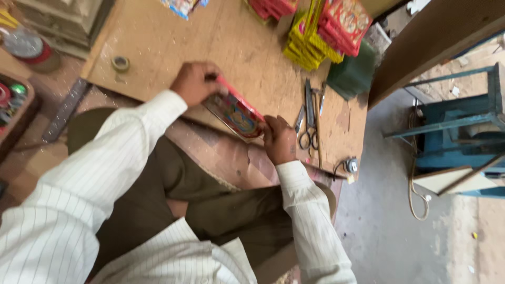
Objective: The person sits at a low workbench and assembles small printed religious calendar cards. They apply a red patterned tape strip along the bottom edge, trim it with scissors and a knife, fold and press the edges, then stack the finished calendars with others on the bench.
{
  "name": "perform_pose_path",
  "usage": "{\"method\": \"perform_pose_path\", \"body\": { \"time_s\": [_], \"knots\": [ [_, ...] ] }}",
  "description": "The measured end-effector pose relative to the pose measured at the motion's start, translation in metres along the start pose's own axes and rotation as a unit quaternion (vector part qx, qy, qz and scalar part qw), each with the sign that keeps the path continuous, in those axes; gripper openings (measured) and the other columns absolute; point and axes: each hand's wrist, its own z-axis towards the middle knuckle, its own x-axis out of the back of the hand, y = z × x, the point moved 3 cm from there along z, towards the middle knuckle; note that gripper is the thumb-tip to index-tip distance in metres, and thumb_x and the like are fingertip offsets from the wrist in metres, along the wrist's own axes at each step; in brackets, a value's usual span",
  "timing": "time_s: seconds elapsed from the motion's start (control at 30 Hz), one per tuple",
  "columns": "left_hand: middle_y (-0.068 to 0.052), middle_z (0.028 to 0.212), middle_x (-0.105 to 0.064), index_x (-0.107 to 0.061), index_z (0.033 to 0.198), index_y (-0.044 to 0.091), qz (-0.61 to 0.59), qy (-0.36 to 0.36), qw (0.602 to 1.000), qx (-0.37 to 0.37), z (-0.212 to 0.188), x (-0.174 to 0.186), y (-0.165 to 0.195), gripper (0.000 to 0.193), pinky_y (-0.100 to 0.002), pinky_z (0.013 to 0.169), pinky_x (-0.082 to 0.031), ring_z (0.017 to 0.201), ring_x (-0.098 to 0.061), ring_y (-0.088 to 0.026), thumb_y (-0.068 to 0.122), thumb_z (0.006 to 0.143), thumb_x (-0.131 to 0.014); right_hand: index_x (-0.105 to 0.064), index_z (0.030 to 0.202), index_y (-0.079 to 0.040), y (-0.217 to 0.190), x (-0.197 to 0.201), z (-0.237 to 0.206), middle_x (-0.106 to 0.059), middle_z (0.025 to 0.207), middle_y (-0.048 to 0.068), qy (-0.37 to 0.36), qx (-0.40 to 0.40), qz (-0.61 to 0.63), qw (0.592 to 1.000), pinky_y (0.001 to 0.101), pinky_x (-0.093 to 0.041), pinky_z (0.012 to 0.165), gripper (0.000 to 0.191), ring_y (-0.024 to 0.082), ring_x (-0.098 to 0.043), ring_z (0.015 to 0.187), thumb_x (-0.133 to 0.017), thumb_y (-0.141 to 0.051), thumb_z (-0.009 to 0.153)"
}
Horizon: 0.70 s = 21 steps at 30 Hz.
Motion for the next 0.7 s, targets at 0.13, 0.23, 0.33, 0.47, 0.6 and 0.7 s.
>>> {"method": "perform_pose_path", "body": {
  "time_s": [0.13, 0.23, 0.33, 0.47, 0.6, 0.7],
  "knots": [
    [-0.011, 0.092, -0.077, -0.070, 0.092, 0.004, 0.009, 0.156, 0.986, 0.064, -0.028, -0.020, -0.011, 0.017, -0.035, 0.075, -0.058, 0.085, -0.075, -0.023, 0.014, 0.092, -0.083, -0.072, 0.109, 0.006, 0.019, -0.044, -0.046, -0.075, 0.090, 0.016, -0.005, -0.356, 0.388, 0.850, 0.0383, -0.054, 0.063, 0.016, 0.024, -0.068, 0.071, -0.064, -0.006, 0.101],
    [-0.012, 0.089, -0.073, -0.067, 0.094, 0.002, -0.012, 0.129, 0.983, 0.133, -0.095, -0.051, -0.006, 0.018, -0.036, 0.075, -0.058, 0.083, -0.073, -0.024, 0.012, 0.088, -0.081, -0.070, 0.110, 0.010, 0.016, -0.090, -0.080, -0.076, 0.099, 0.015, 0.074, -0.426, 0.589, 0.682, 0.0337, -0.059, 0.073, 0.019, 0.020, -0.071, 0.082, -0.062, -0.004, 0.101],
    [-0.012, 0.087, -0.071, -0.064, 0.097, -0.002, -0.075, 0.116, 0.960, 0.242, -0.152, -0.079, -0.012, 0.028, -0.038, 0.073, -0.058, 0.080, -0.070, -0.024, 0.014, 0.086, -0.084, -0.066, 0.111, 0.009, 0.016, -0.124, -0.099, -0.075, 0.103, 0.014, 0.099, -0.480, 0.657, 0.572, 0.0351, -0.062, 0.077, 0.022, 0.022, -0.072, 0.088, -0.058, -0.008, 0.100],
    [-0.009, 0.088, -0.074, -0.066, 0.097, 0.001, -0.406, 0.048, 0.787, 0.462, -0.176, -0.111, -0.035, 0.021, -0.035, 0.069, -0.062, 0.075, -0.073, -0.019, 0.019, 0.092, -0.074, -0.067, 0.114, 0.005, 0.019, -0.130, -0.097, -0.072, 0.098, 0.013, 0.033, -0.448, 0.673, 0.588, 0.0332, -0.056, 0.068, 0.024, 0.019, -0.066, 0.080, -0.058, -0.016, 0.106],
    [-0.008, 0.090, -0.075, -0.068, 0.099, 0.002, -0.411, 0.051, 0.796, 0.442, -0.167, -0.112, -0.044, 0.020, -0.032, 0.068, -0.062, 0.076, -0.073, -0.017, 0.019, 0.093, -0.075, -0.067, 0.112, 0.005, 0.021, -0.124, -0.096, -0.073, 0.098, 0.013, 0.032, -0.436, 0.679, 0.590, 0.0333, -0.056, 0.067, 0.024, 0.020, -0.068, 0.079, -0.058, -0.015, 0.104],
    [-0.007, 0.091, -0.075, -0.068, 0.100, 0.002, -0.437, 0.025, 0.784, 0.440, -0.174, -0.118, -0.045, 0.019, -0.031, 0.068, -0.062, 0.077, -0.074, -0.016, 0.017, 0.092, -0.076, -0.070, 0.111, 0.005, 0.019, -0.124, -0.096, -0.076, 0.096, 0.019, 0.026, -0.406, 0.674, 0.616, 0.0316, -0.045, 0.049, 0.024, 0.021, -0.059, 0.061, -0.061, -0.017, 0.107]
  ]
}}
